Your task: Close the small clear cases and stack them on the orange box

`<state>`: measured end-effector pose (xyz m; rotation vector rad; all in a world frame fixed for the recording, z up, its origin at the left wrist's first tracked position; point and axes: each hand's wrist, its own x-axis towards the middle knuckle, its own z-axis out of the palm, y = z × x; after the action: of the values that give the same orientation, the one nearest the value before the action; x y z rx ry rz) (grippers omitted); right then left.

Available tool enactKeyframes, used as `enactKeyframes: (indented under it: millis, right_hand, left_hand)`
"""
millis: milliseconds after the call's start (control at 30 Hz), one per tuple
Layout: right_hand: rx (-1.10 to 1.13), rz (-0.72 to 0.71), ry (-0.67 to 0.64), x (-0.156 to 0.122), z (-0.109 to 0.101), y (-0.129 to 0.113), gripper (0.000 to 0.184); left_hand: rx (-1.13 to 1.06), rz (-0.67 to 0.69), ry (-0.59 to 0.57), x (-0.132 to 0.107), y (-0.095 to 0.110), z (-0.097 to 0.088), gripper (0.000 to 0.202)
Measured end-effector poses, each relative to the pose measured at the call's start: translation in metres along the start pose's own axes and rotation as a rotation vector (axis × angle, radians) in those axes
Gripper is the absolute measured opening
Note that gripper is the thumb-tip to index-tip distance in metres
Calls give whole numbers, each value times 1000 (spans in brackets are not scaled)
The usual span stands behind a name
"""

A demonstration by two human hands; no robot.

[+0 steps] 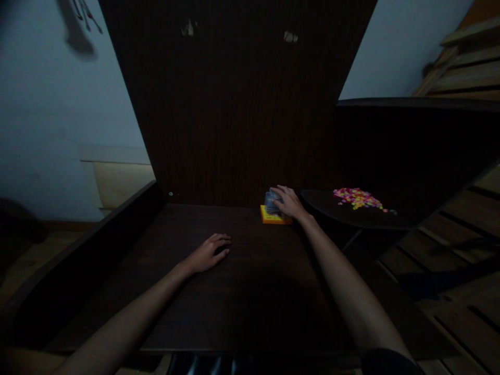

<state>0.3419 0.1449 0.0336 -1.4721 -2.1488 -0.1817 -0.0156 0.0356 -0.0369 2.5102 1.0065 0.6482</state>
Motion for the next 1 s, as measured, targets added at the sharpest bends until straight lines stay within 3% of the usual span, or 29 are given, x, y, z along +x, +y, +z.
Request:
enactKeyframes:
  millis: [333,767,1000]
  right_hand:
    - [-234,-41,-30,-5,10,-7,48]
    - [-166,-29,-53,-9,10,-12,47]
    - [-119,6,-87,-5,3,-12,61]
  left_hand:
    - [28,21,21,0,0,1,32]
    - [20,19,33,-1,-2,2,32]
    - [32,19,27,0,-2,1,32]
